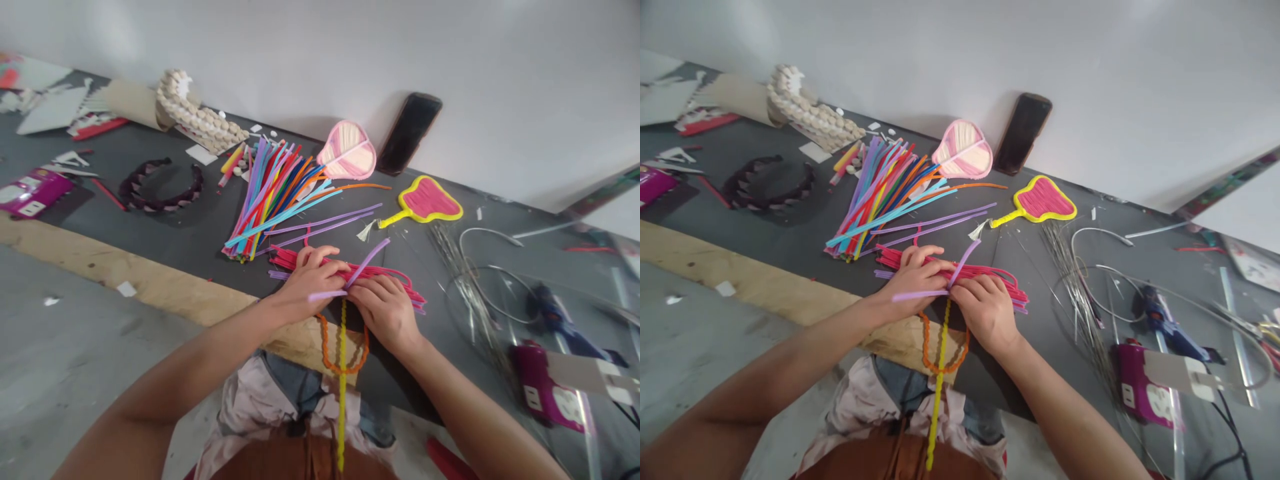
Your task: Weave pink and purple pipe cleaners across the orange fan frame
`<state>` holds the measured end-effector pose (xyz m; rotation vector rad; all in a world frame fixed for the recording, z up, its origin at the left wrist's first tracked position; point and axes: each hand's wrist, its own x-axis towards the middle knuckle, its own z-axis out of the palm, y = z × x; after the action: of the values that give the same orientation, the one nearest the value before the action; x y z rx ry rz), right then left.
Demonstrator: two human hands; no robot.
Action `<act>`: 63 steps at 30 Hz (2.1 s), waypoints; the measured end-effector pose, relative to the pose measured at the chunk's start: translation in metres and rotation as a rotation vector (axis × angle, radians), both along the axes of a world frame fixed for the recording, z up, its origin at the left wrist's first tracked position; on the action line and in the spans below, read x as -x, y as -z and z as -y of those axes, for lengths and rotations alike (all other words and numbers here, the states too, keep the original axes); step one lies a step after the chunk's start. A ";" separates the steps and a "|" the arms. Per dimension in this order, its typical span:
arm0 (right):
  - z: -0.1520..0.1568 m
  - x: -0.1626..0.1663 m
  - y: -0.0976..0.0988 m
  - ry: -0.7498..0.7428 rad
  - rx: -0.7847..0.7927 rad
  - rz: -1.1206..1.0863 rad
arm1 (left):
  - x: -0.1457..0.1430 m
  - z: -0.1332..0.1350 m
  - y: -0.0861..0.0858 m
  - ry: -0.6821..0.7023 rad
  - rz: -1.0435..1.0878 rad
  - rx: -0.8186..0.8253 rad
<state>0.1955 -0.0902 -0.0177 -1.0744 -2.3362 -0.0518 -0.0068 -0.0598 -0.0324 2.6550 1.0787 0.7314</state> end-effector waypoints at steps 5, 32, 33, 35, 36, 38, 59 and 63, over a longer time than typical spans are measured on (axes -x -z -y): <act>-0.001 0.001 -0.002 -0.008 0.006 -0.036 | -0.002 0.000 -0.002 0.004 -0.031 -0.009; -0.004 0.001 0.002 -0.078 0.063 -0.126 | 0.000 0.004 -0.021 0.079 0.002 0.027; -0.004 0.000 0.002 -0.082 0.071 -0.131 | 0.000 0.004 -0.020 0.068 0.009 0.022; -0.005 -0.002 0.001 -0.089 0.088 -0.157 | 0.000 0.004 -0.018 0.046 0.027 0.017; -0.006 -0.004 0.000 -0.083 0.093 -0.173 | -0.001 0.003 -0.017 0.041 0.033 0.018; -0.007 -0.007 -0.003 -0.037 0.105 -0.195 | -0.001 0.003 -0.016 0.037 0.033 0.028; -0.008 -0.006 -0.018 0.009 0.290 -0.243 | -0.002 0.001 -0.021 -0.028 -0.014 0.074; -0.007 -0.005 -0.017 -0.002 0.275 -0.200 | -0.001 0.001 -0.019 -0.037 -0.031 0.055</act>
<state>0.2002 -0.0828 -0.0009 -1.1485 -2.2053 0.3708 -0.0055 -0.0611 -0.0131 2.6148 1.1424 0.6597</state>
